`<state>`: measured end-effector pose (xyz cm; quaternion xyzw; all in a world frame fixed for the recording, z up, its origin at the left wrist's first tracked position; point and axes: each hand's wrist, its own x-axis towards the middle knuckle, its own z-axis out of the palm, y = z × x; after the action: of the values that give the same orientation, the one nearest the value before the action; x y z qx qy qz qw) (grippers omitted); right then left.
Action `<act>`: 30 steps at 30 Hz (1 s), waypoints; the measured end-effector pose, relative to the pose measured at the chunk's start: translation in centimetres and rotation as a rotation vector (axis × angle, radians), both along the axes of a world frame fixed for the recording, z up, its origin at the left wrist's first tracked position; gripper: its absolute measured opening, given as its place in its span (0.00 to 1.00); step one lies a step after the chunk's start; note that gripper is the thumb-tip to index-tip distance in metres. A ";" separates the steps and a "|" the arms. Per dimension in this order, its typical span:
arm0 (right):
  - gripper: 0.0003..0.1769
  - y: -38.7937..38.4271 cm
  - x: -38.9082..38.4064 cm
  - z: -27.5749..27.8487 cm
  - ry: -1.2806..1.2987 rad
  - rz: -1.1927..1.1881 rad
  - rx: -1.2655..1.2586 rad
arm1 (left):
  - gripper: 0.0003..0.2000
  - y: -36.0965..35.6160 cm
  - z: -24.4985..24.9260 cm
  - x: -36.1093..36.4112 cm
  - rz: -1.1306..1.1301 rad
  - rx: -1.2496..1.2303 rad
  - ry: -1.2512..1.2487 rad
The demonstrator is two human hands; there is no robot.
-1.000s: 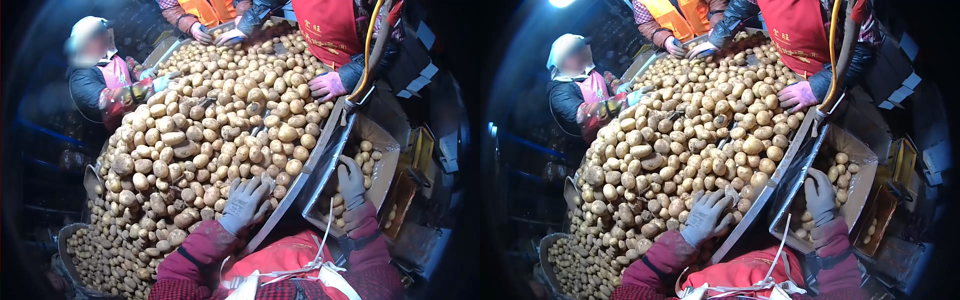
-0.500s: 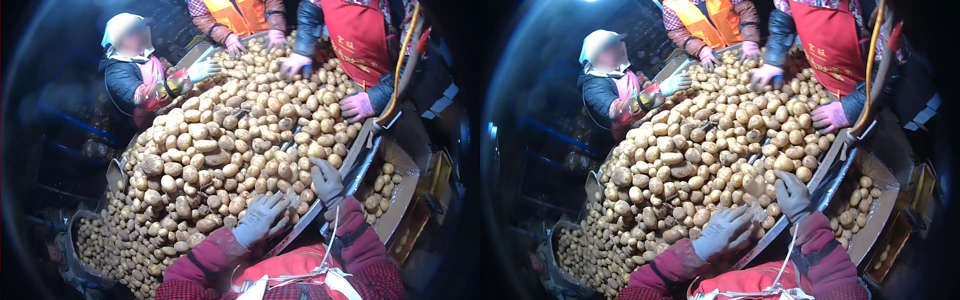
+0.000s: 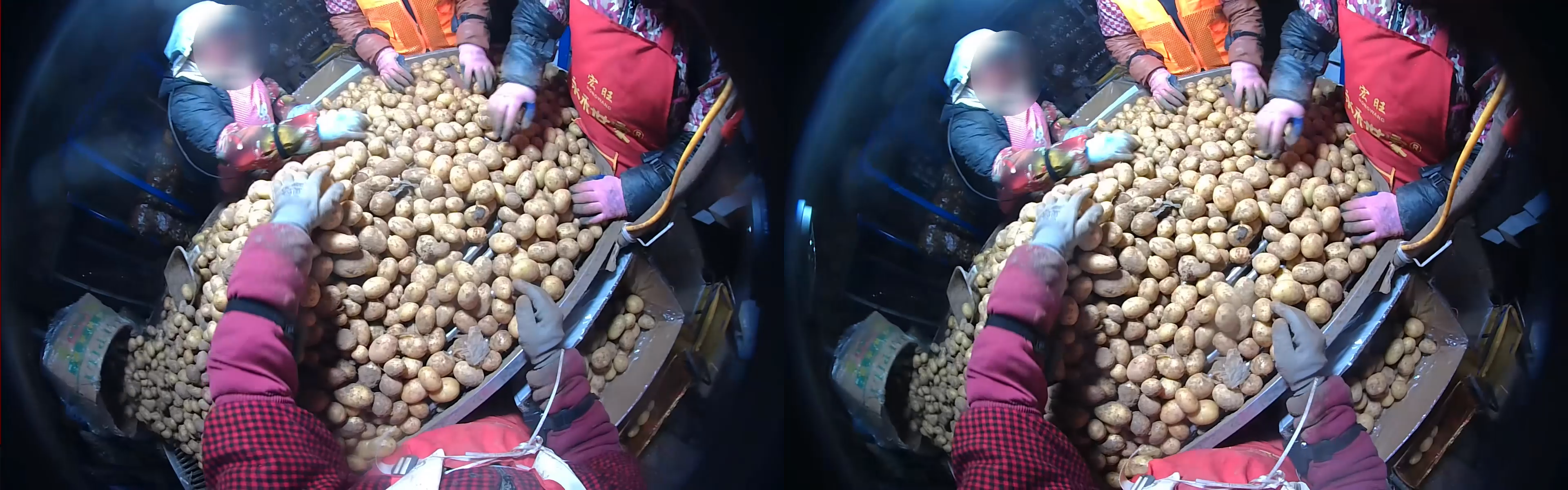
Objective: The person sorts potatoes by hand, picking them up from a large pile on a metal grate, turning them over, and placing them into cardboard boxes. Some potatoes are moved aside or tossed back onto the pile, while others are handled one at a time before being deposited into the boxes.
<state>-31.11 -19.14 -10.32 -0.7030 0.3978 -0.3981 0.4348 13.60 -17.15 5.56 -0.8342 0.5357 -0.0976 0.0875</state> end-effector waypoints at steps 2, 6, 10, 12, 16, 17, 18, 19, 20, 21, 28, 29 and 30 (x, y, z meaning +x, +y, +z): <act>0.16 -0.1 -0.2 0.1 0.022 0.025 0.058 | 0.32 -1.8 -1.3 2.3 0.075 0.017 0.053; 0.16 -0.1 -0.1 -0.3 -0.016 0.007 0.037 | 0.33 -1.9 -1.2 1.3 0.082 0.011 0.125; 0.14 -0.1 0.2 -0.2 -0.046 -0.018 0.047 | 0.33 -1.7 0.3 -2.6 0.046 0.114 0.303; 0.14 -0.1 0.3 -0.2 -0.068 -0.013 0.035 | 0.34 -1.4 -3.7 -5.3 0.082 -0.023 0.612; 0.15 -0.2 0.0 -0.9 -0.063 -0.005 0.025 | 0.42 0.1 -7.5 -17.7 -0.087 0.039 0.293; 0.15 -0.2 0.0 -0.8 -0.057 0.001 0.031 | 0.37 0.5 -8.8 -19.6 -0.117 0.009 0.210; 0.15 -0.2 -0.1 -0.7 -0.050 0.012 0.033 | 0.29 1.2 -12.4 -20.2 -0.230 -0.195 -0.085; 0.15 -0.2 -0.2 -0.9 -0.045 0.018 0.038 | 0.27 1.6 -12.4 -20.5 -0.242 -0.205 -0.049; 0.15 -0.3 -0.3 -0.9 -0.047 0.028 0.040 | 0.25 2.0 -12.3 -20.7 -0.255 -0.215 -0.016; 0.15 -0.3 -0.3 -0.7 -0.045 0.027 0.047 | 0.25 2.7 -12.2 -20.9 -0.240 -0.213 -0.020; 0.16 -0.5 -0.3 -1.2 -0.059 0.054 0.030 | 0.24 9.5 -10.0 -25.8 -0.316 -0.093 0.327; 0.16 -0.6 -0.4 -1.2 -0.062 0.064 0.026 | 0.24 10.2 -8.9 -25.0 -0.373 -0.100 0.385; 0.16 -0.6 -0.5 -1.2 -0.052 0.084 0.044 | 0.25 11.1 -7.7 -24.2 -0.430 -0.178 0.453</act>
<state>-31.64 -19.73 -11.51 -0.6986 0.3651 -0.3888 0.4770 -10.56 -6.06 -2.11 -0.7069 0.6948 0.0277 -0.1299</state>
